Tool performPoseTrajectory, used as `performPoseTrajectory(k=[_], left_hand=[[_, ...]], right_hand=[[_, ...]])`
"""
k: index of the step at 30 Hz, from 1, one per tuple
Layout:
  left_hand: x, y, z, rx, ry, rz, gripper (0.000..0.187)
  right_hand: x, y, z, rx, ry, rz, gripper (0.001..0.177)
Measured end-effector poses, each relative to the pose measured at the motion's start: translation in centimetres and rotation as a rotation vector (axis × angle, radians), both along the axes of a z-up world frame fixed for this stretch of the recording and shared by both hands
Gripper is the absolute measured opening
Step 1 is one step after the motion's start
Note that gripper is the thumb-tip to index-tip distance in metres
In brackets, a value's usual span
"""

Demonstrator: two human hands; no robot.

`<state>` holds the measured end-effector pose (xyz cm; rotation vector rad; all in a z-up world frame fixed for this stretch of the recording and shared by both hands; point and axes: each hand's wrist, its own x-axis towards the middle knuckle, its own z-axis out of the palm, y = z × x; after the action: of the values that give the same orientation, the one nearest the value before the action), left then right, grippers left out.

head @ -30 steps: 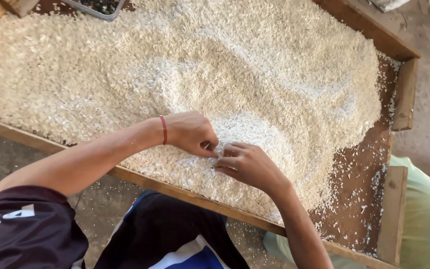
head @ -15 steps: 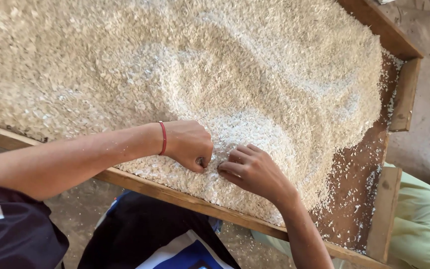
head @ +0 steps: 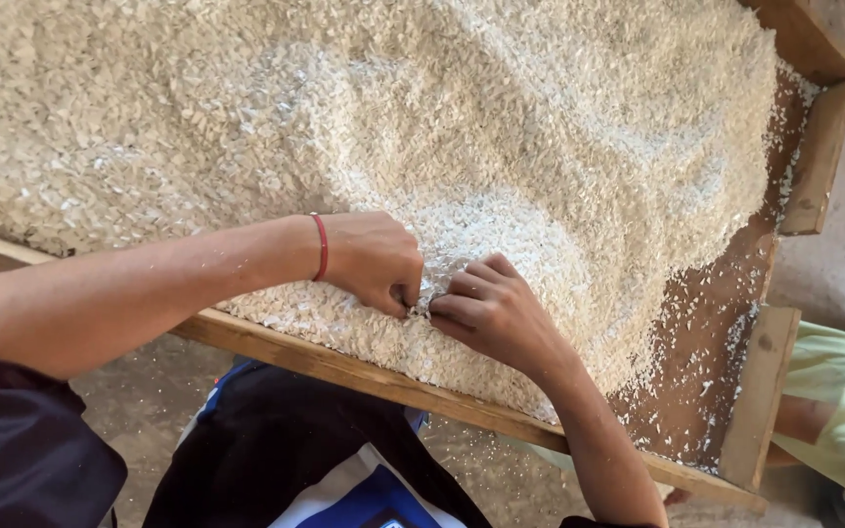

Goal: The person sorts through a large pile of white rice spread on a wooden tray, picking out small dark impurities by hand and placing them into a small plastic container. Another person is also seen sorting the rice in the background.

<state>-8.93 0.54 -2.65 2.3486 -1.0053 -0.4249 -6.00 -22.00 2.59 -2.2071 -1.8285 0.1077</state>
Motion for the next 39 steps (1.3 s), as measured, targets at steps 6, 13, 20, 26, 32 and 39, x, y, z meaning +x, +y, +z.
performPoseTrajectory(k=[6,13,20,26,32,39], left_hand=[[-0.2,-0.2,0.1,-0.017,0.039,0.015,0.02],[0.1,-0.1,0.2,-0.033,0.061,0.011,0.022],[0.3,0.1,0.9,-0.03,0.057,0.007,0.021],[0.3,0.2,1.5,-0.021,0.082,-0.009,0.019],[0.6,-0.1,1.3,0.026,0.1,-0.011,0.016],[0.7,0.0,1.6,0.017,0.127,-0.042,0.017]], right_hand=[[0.0,0.1,0.0,0.042,0.004,-0.003,0.014],[-0.1,0.3,1.6,0.016,0.04,-0.026,0.009],[-0.8,1.1,1.9,0.099,0.003,0.018,0.012],[-0.8,0.8,0.4,0.121,-0.023,0.024,0.013],[-1.1,1.0,0.3,0.134,-0.038,0.001,0.012],[-1.3,1.1,0.0,0.133,-0.016,-0.012,0.01]])
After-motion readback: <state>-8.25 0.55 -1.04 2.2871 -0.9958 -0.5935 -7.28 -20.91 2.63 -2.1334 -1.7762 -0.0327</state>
